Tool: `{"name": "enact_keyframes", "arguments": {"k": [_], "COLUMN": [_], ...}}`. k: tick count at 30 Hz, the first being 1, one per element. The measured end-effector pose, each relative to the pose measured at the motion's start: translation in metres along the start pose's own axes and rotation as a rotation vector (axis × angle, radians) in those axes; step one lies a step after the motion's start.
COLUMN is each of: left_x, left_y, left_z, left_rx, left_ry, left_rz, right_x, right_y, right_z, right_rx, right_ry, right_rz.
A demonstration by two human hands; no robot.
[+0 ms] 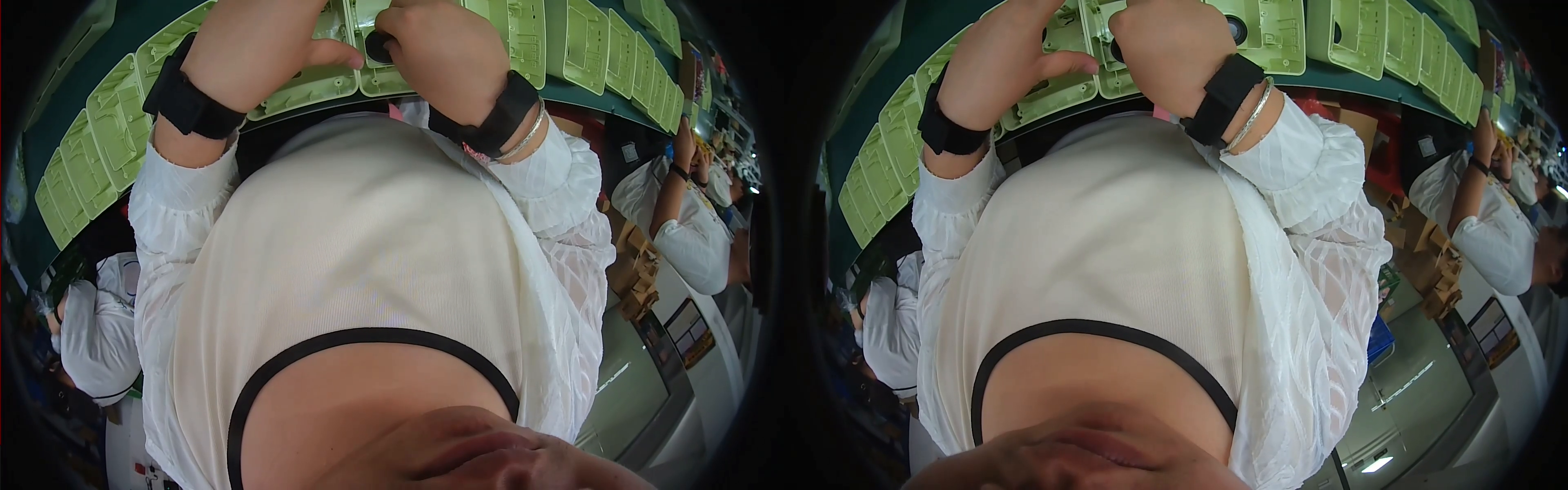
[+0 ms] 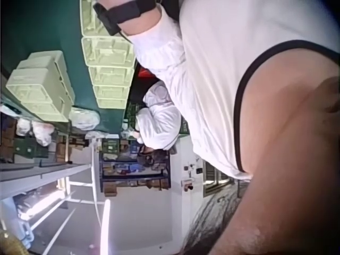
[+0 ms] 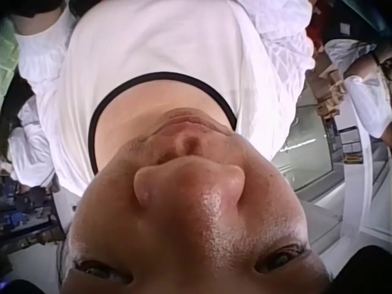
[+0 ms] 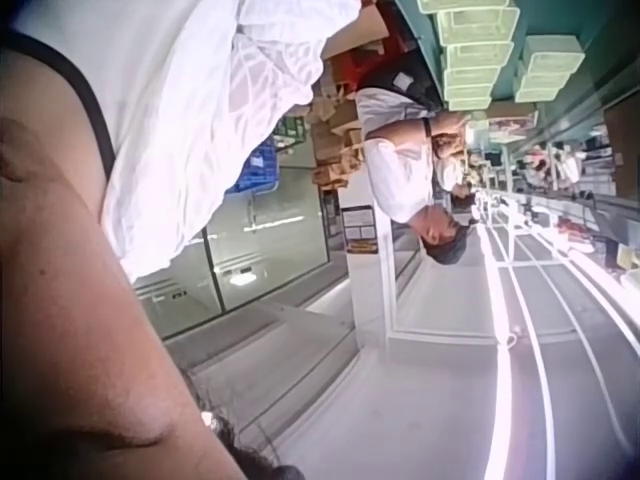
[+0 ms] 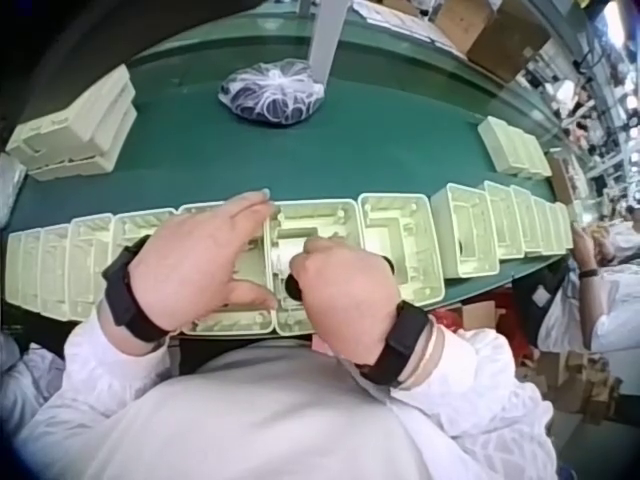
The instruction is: The person peels a backing from a speaker, places the speaker into a plastic housing, and presses it down by hand, repeating the process for multiple units.
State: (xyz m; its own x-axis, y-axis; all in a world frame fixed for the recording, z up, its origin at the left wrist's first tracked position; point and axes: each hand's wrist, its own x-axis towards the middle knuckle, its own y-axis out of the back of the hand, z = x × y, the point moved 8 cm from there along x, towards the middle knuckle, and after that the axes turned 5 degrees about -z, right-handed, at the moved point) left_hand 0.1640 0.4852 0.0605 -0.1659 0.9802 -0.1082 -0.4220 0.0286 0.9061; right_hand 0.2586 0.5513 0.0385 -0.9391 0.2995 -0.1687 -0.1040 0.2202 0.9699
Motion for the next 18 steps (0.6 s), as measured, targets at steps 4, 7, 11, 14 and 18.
{"name": "enact_keyframes", "arguments": {"k": [4, 7, 11, 14, 18], "left_x": [0.0, -0.001, 0.001, 0.001, 0.0], "left_y": [0.0, 0.001, 0.001, 0.004, 0.003], "left_z": [0.001, 0.0, 0.003, 0.006, 0.005], "left_rx": [0.005, 0.014, 0.043, 0.049, 0.043], "left_ry": [0.007, -0.006, -0.001, -0.007, -0.034], "left_rz": [-0.007, 0.017, -0.019, -0.049, -0.051], "right_x": [0.0, -0.001, -0.003, -0.009, -0.026], "right_y": [-0.003, 0.0, 0.003, 0.013, 0.021], "right_z": [-0.003, -0.011, -0.018, -0.02, -0.005], "right_rx": [-0.07, -0.144, -0.234, -0.221, -0.065], "right_ry": [0.053, 0.066, 0.049, 0.084, 0.194], "right_rz": [-0.031, -0.136, -0.167, -0.09, 0.117]}}
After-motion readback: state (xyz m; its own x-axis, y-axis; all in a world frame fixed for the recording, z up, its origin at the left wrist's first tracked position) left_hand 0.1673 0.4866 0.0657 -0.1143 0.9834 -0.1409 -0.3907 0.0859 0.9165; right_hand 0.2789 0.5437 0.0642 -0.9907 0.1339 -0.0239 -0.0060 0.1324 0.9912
